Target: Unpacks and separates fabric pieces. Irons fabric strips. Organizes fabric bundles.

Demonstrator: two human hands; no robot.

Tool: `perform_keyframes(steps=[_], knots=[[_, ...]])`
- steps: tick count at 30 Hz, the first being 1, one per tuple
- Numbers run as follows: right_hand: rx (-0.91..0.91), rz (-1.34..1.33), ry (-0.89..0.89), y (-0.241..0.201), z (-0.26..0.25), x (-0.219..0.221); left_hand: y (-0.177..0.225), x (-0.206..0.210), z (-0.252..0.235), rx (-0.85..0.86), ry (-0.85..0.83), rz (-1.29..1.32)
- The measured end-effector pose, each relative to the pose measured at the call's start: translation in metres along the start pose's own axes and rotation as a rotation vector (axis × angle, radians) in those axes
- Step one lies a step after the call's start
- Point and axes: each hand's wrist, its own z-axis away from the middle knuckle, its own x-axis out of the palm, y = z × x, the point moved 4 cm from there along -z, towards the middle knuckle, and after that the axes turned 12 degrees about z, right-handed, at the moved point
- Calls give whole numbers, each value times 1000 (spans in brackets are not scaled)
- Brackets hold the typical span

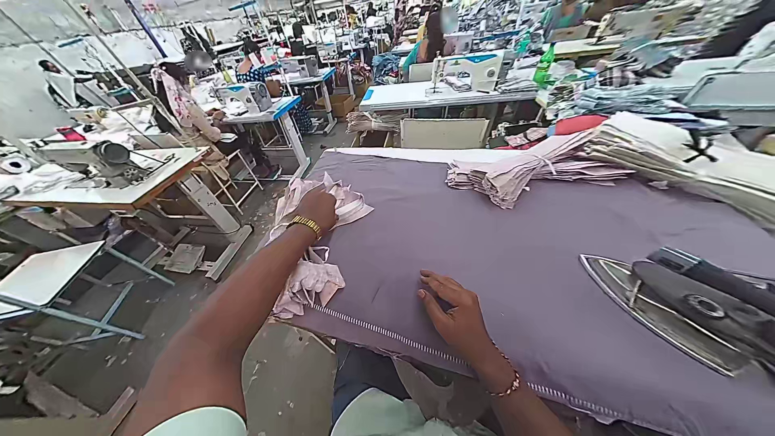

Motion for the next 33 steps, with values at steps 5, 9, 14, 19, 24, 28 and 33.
perform_keyframes(steps=[5, 9, 14, 19, 24, 28, 33], knots=[[79, -100, 79, -1, 0, -10, 15, -15, 13, -130, -41, 236], [70, -130, 83, -3, -3, -7, 24, -9, 26, -206, -46, 126], [40, -124, 137, -1, -1, -7, 33, -22, 38, -174, -19, 289], [350, -518, 129, 0, -5, -25, 121, -55, 80, 241, 178, 773], [438, -842, 313, -11, 10, -87, 249, -45, 184, 503, 106, 1239], [340, -664, 388, -36, 36, -148, 284, -13, 231, 471, 8, 1538], [218, -382, 265, -72, 56, -162, 303, 9, 259, 676, 229, 1506]])
